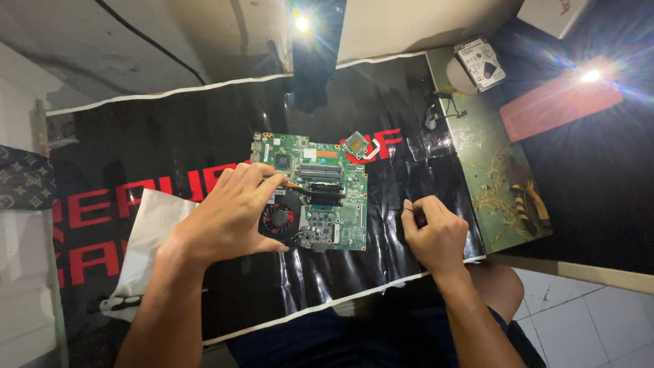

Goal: Installing a cooling fan assembly onto a laptop motherboard, including applying thermal paste and positioning the heatsink.

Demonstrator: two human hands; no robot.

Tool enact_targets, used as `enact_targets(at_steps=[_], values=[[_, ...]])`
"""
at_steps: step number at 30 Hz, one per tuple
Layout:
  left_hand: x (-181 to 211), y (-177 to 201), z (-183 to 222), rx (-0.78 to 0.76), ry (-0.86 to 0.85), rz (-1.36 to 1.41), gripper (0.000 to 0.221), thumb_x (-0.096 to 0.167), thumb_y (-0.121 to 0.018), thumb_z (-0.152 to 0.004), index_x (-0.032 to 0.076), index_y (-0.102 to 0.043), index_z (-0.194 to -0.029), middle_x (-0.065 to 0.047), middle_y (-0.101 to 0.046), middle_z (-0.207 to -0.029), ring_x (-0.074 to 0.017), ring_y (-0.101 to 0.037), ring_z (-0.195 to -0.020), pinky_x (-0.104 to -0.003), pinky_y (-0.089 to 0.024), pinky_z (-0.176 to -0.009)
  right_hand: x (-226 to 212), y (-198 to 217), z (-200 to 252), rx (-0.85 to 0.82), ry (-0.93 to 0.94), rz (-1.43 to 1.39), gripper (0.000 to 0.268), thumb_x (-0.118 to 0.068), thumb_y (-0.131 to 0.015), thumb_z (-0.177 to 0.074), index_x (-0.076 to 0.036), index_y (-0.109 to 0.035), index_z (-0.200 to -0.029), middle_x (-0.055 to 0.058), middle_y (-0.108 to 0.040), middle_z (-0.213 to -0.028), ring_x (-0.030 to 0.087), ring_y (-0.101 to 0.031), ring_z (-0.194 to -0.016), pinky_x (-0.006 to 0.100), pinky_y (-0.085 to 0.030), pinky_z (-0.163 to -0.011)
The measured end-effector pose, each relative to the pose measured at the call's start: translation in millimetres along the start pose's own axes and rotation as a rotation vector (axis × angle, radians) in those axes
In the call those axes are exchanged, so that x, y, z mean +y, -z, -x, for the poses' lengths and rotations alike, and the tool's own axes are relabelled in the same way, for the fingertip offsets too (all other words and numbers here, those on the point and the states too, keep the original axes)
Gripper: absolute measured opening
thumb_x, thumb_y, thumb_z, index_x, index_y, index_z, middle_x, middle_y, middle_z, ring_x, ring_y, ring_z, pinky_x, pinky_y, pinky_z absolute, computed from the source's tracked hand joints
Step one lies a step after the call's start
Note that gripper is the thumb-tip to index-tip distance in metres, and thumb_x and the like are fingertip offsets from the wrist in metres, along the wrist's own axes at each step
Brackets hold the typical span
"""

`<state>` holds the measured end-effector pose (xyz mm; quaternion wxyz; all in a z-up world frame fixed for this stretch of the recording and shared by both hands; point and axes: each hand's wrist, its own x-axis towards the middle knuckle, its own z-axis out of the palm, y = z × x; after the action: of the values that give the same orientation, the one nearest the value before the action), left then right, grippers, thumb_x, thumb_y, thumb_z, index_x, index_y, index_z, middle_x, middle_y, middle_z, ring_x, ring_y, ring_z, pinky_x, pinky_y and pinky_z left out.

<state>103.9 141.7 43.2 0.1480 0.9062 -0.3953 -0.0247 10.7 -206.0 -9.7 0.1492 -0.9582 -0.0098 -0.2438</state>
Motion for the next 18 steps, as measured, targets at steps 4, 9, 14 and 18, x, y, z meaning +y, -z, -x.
enact_targets(at_steps=[4, 9, 14, 18], values=[[0.9, 0.5, 1.4, 0.014, 0.004, -0.017, 0.116, 0.061, -0.098, -0.039, 0.000, -0.063, -0.132, -0.012, -0.060, -0.118, -0.0283, -0.054, -0.103, -0.037, -0.043, -0.082, 2.1, -2.3, -0.7, 0.011, 0.018, 0.034, 0.021, -0.019, -0.075, -0.091, -0.016, -0.063, -0.074, 0.001, -0.055, -0.054, 0.025, -0.062, -0.050, 0.030, -0.047, -0.050], [1.2, -5.1, 6.2, 0.006, 0.038, -0.017, 0.118, 0.065, -0.098, -0.038, 0.002, -0.063, -0.132, -0.009, -0.058, -0.117, -0.0257, -0.052, -0.105, -0.037, -0.040, -0.084, 3.4, -2.0, 0.2, -0.011, 0.008, 0.009, 0.022, -0.018, -0.074, -0.093, -0.016, -0.063, -0.074, 0.000, -0.056, -0.056, 0.023, -0.062, -0.050, 0.029, -0.046, -0.049], [1.0, -6.8, 5.3, 0.013, 0.023, -0.026, 0.115, 0.065, -0.098, -0.040, 0.001, -0.064, -0.129, -0.010, -0.059, -0.116, -0.0257, -0.051, -0.106, -0.037, -0.037, -0.086, 2.9, -2.2, 0.2, 0.006, 0.047, 0.049, 0.021, -0.019, -0.074, -0.093, -0.016, -0.063, -0.075, 0.001, -0.053, -0.055, 0.024, -0.060, -0.049, 0.030, -0.046, -0.048], [4.5, -3.0, 2.9, -0.006, 0.030, -0.062, 0.112, 0.066, -0.098, -0.044, 0.000, -0.066, -0.128, -0.011, -0.062, -0.115, -0.0255, -0.052, -0.105, -0.038, -0.037, -0.087, -1.6, 0.6, -1.7, -0.005, 0.034, 0.009, 0.022, -0.017, -0.073, -0.094, -0.015, -0.063, -0.074, 0.001, -0.055, -0.054, 0.024, -0.060, -0.048, 0.029, -0.045, -0.047]])
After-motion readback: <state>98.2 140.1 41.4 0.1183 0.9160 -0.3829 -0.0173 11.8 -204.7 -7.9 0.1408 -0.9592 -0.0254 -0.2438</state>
